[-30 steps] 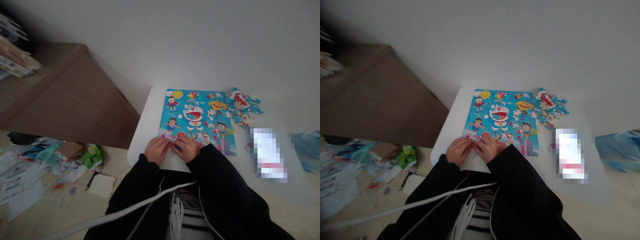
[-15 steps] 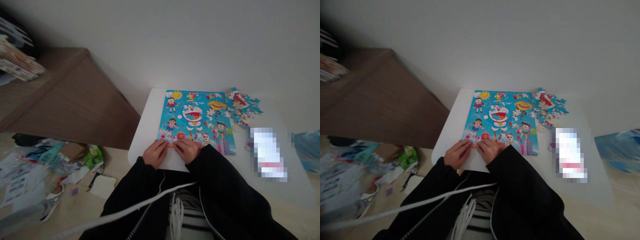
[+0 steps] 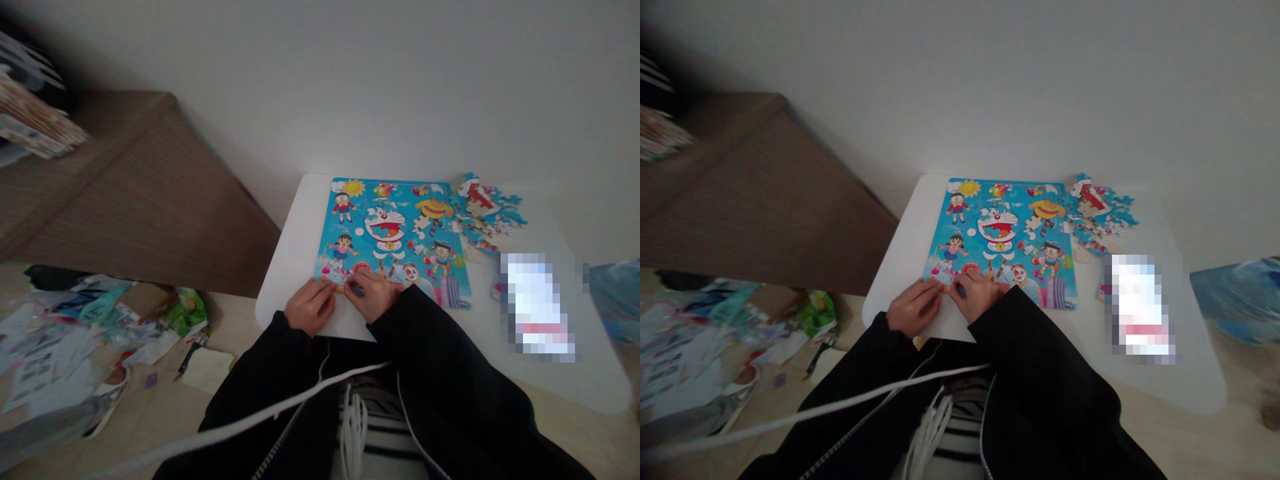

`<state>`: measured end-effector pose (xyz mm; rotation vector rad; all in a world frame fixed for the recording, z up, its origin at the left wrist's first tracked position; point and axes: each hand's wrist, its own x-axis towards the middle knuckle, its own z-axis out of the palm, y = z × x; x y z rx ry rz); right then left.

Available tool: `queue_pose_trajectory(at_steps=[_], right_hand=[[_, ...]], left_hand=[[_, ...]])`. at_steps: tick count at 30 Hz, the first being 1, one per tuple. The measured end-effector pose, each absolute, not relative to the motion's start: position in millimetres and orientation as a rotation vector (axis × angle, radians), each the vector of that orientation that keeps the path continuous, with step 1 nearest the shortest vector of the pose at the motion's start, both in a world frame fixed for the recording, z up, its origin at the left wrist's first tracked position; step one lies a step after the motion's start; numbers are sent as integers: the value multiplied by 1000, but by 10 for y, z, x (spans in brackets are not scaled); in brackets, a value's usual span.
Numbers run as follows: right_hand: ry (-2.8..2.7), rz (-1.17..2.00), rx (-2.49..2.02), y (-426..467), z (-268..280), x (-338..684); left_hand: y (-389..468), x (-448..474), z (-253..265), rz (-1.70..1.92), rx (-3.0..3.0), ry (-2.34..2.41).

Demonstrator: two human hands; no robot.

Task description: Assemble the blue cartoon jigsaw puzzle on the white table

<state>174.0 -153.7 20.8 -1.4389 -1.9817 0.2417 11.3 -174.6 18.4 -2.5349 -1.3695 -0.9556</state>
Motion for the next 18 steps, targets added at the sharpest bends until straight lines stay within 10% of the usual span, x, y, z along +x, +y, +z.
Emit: queue_pose_trajectory(at_steps=[18], right_hand=[[-2164, -11, -1213, -1635, 175, 1706]], left_hand=[[-1721, 180, 226, -888, -2490, -1413]])
